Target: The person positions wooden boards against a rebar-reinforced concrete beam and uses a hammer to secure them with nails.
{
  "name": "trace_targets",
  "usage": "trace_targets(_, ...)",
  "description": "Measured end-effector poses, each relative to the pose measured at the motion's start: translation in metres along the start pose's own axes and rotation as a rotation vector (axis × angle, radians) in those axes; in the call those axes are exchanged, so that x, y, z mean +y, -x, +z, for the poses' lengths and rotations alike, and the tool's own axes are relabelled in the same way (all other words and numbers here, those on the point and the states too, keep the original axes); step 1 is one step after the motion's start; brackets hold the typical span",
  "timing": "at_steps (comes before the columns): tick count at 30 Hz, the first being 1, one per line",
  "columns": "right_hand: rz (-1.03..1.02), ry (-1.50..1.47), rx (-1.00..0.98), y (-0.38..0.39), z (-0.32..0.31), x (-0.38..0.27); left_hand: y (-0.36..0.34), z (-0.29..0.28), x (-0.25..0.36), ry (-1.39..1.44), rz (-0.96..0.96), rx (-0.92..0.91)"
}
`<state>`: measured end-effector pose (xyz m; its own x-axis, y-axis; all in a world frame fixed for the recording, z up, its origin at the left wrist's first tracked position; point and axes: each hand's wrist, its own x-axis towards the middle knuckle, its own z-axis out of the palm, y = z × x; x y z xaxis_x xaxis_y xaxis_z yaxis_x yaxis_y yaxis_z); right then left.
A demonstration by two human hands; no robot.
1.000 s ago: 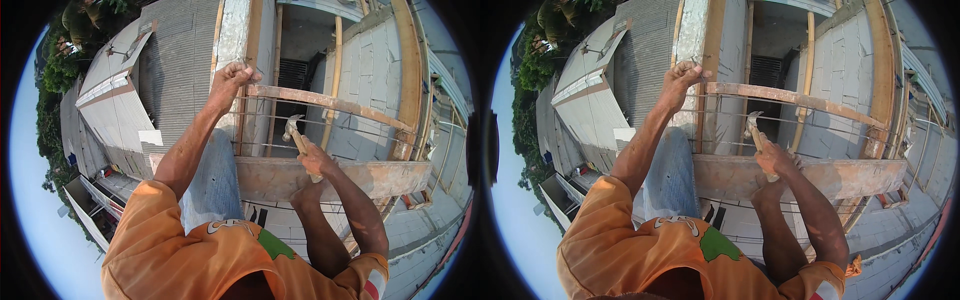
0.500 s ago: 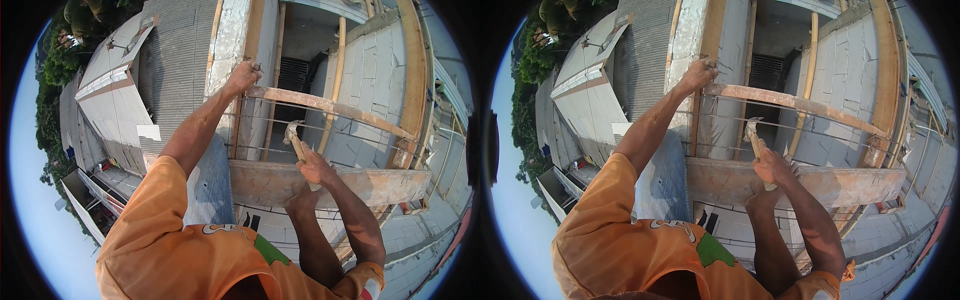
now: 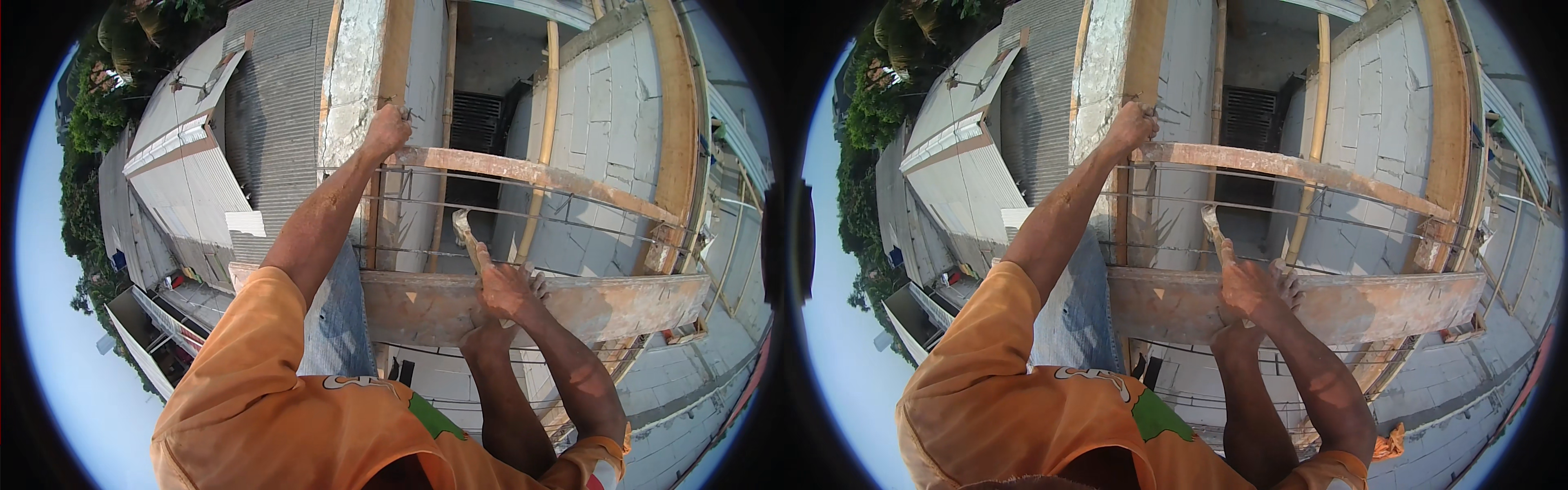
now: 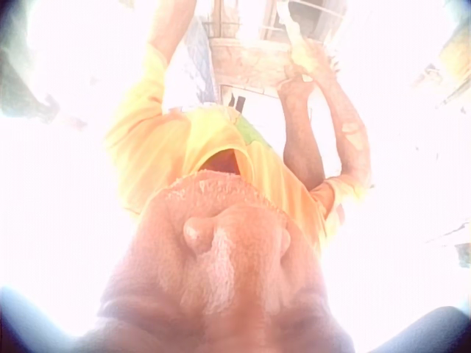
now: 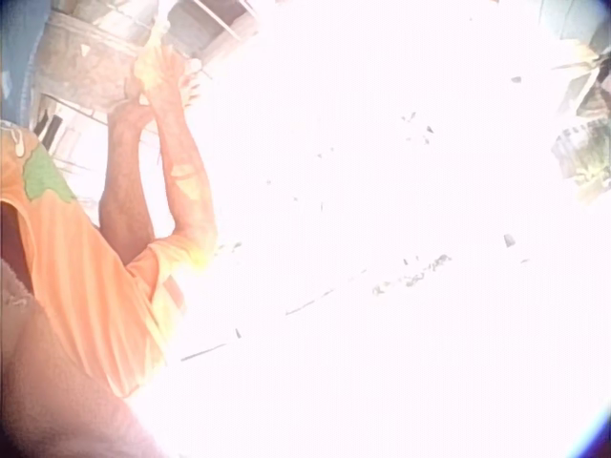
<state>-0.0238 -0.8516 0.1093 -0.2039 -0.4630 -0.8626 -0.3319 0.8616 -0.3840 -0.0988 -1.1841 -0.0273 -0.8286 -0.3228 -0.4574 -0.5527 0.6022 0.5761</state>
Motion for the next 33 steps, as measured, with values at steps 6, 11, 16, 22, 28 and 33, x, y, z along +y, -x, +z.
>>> trace_targets(6,-0.003,-0.055,-0.019,0.013,-0.006,0.003,-0.004,0.006,-0.003,-0.004,-0.045,0.025)
trace_targets(11,-0.205,-0.192,0.074,0.017,-0.001,0.013,-0.009,0.006,-0.003,0.011,-0.097,-0.007)
trace_targets(16,-0.156,-0.359,0.045,0.024,-0.001,0.017,-0.008,0.006,0.001,-0.111,-0.067,-0.002)
trace_targets(22,-0.143,-0.475,-0.109,0.034,-0.012,0.032,-0.002,0.015,-0.001,-0.033,-0.151,0.055)
trace_targets(28,0.003,-0.611,-0.072,0.009,-0.001,0.023,0.009,0.021,0.001,-0.096,-0.090,0.143)
trace_targets(33,0.231,-1.402,-0.225,0.003,-0.001,0.016,0.009,0.016,0.004,-0.093,-0.070,0.108)
